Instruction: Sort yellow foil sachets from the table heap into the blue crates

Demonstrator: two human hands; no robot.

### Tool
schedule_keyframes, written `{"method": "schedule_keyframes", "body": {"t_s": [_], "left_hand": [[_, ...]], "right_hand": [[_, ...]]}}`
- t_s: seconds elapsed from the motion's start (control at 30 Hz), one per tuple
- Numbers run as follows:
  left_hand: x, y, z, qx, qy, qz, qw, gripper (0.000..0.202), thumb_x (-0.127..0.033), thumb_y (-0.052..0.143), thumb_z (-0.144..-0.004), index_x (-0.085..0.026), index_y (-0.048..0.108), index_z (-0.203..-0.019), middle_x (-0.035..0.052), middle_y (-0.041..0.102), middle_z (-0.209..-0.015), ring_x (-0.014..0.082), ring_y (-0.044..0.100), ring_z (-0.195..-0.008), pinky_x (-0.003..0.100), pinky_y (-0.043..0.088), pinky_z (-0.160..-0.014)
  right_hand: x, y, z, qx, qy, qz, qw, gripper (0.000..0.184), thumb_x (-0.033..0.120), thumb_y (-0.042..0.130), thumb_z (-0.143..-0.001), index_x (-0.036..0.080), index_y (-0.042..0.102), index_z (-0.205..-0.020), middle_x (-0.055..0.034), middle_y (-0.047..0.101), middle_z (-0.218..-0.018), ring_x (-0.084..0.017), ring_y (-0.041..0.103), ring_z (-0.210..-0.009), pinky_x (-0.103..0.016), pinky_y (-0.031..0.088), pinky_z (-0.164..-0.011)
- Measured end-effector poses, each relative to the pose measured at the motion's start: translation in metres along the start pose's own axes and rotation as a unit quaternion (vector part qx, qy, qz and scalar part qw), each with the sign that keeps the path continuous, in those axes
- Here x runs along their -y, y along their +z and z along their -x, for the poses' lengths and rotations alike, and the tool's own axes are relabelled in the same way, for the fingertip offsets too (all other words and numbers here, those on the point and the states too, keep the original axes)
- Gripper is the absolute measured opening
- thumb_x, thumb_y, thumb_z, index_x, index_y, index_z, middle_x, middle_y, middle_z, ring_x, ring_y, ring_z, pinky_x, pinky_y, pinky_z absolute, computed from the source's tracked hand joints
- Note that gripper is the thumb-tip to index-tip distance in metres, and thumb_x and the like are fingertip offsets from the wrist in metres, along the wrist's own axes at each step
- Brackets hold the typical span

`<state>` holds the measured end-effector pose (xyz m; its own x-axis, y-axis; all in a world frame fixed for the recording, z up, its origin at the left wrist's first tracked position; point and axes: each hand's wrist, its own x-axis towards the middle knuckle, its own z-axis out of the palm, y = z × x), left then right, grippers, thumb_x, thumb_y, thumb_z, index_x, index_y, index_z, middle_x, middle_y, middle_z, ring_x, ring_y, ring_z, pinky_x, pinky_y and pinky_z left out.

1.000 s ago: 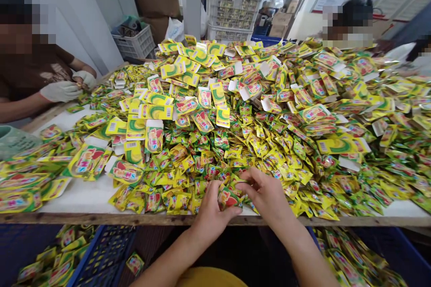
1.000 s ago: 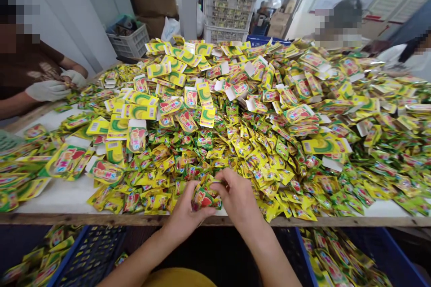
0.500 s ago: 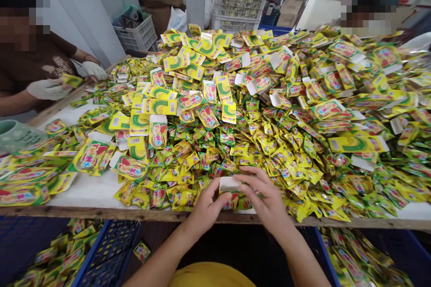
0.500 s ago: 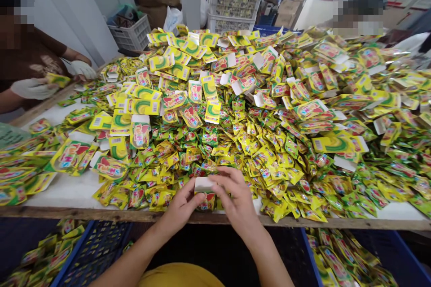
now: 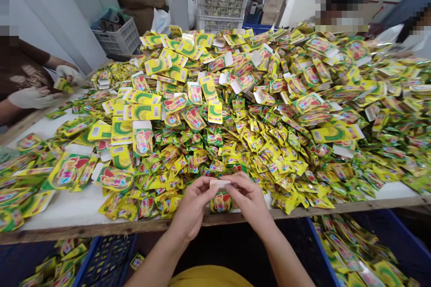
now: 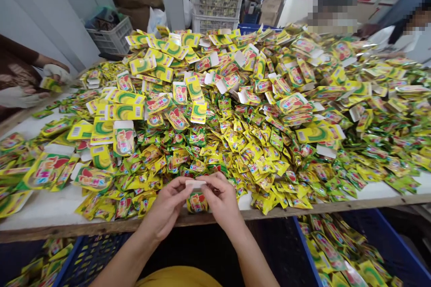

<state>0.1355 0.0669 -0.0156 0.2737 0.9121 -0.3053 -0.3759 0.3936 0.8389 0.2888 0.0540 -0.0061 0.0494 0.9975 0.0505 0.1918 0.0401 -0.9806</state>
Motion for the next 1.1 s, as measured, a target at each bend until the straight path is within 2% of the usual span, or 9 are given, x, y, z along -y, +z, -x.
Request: {"method": "schedule_keyframes", "body": {"t_s": [0.13,0.3,0.37,0.47,0.57,0.67,0.87,0.97,1.1], "left_hand": [[0.012,-0.009,-0.001,-0.069,0.092,-0.149,0.982,0.021,-0.028,0.075,-0.072,-0.02,0.076,-0.092,0.005,0.074,-0.098,0.0193,0.064,-0.094,0.028,0.045,-0.09],[0.013,-0.008,-0.008,-0.054,0.126,-0.164,0.977,0.024,-0.029,0.07,-0.077,-0.022,0.073,-0.1,0.0035,0.074,-0.096,0.0177,0.066,-0.089,0.027,0.051,-0.082],[0.01,-0.006,-0.011,-0.037,0.149,-0.18,0.972,0.018,-0.027,0.07,-0.077,-0.021,0.073,-0.093,0.0029,0.074,-0.089,0.016,0.066,-0.082,0.025,0.052,-0.076],[0.009,-0.009,-0.01,-0.015,0.236,-0.247,0.94,0.006,-0.023,0.07,-0.078,-0.019,0.073,-0.081,0.003,0.072,-0.081,0.0151,0.066,-0.077,0.024,0.052,-0.073],[0.012,-0.015,-0.004,0.014,0.314,-0.281,0.907,0.009,-0.019,0.068,-0.079,-0.02,0.075,-0.086,0.0047,0.073,-0.089,0.0166,0.067,-0.084,0.027,0.053,-0.079],[0.011,-0.018,0.001,0.038,0.303,-0.295,0.905,0.013,-0.018,0.067,-0.081,-0.022,0.075,-0.09,0.0052,0.073,-0.092,0.0174,0.068,-0.087,0.028,0.054,-0.082],[-0.002,-0.011,-0.005,-0.015,0.198,-0.299,0.934,0.008,-0.021,0.072,-0.075,-0.019,0.076,-0.082,0.0029,0.075,-0.077,0.015,0.069,-0.069,0.022,0.055,-0.065],[-0.002,-0.013,-0.007,0.005,0.253,-0.308,0.917,0.007,-0.018,0.071,-0.077,-0.02,0.076,-0.082,0.0029,0.076,-0.08,0.0147,0.07,-0.073,0.022,0.055,-0.069],[0.005,-0.02,-0.001,0.053,0.348,-0.344,0.87,0.02,-0.014,0.07,-0.078,-0.023,0.075,-0.096,0.0039,0.075,-0.091,0.0151,0.069,-0.083,0.024,0.055,-0.078]], "right_hand": [[-0.007,0.0,0.0,0.002,0.027,-0.061,0.998,0.019,0.035,0.066,-0.079,0.021,0.076,-0.086,-0.0061,0.062,-0.083,-0.017,0.059,-0.075,-0.024,0.049,-0.051],[-0.009,0.005,-0.003,-0.035,0.059,-0.057,0.996,0.018,0.034,0.072,-0.073,0.019,0.075,-0.082,-0.0021,0.062,-0.072,-0.012,0.056,-0.051,-0.024,0.048,-0.043],[-0.009,0.005,-0.003,-0.045,0.028,-0.027,0.998,0.015,0.033,0.072,-0.074,0.019,0.075,-0.079,-0.0028,0.062,-0.071,-0.013,0.058,-0.055,-0.024,0.049,-0.046],[-0.008,0.005,0.004,-0.053,-0.046,0.019,0.997,0.009,0.027,0.073,-0.075,0.021,0.076,-0.081,-0.0039,0.065,-0.075,-0.016,0.061,-0.067,-0.026,0.05,-0.057],[-0.009,0.005,0.017,-0.064,-0.103,0.041,0.992,0.012,0.021,0.069,-0.079,0.024,0.076,-0.089,-0.0051,0.067,-0.085,-0.017,0.063,-0.079,-0.027,0.052,-0.067],[-0.009,0.005,0.024,-0.084,-0.131,0.048,0.987,0.016,0.018,0.064,-0.083,0.023,0.074,-0.094,-0.0066,0.066,-0.091,-0.018,0.063,-0.087,-0.03,0.051,-0.074],[-0.002,-0.003,-0.002,-0.015,-0.028,0.014,0.999,0.004,0.015,0.074,-0.069,0.02,0.074,-0.069,-0.0011,0.061,-0.066,-0.015,0.059,-0.062,-0.026,0.047,-0.056],[-0.001,-0.007,-0.007,0.006,-0.059,0.035,0.998,0.006,0.015,0.073,-0.071,0.02,0.075,-0.073,-0.002,0.063,-0.069,-0.016,0.06,-0.066,-0.026,0.047,-0.057],[-0.006,-0.013,0.005,0.032,-0.101,0.045,0.993,0.015,0.016,0.072,-0.076,0.023,0.074,-0.089,-0.0034,0.067,-0.084,-0.017,0.063,-0.079,-0.026,0.05,-0.066]]}}
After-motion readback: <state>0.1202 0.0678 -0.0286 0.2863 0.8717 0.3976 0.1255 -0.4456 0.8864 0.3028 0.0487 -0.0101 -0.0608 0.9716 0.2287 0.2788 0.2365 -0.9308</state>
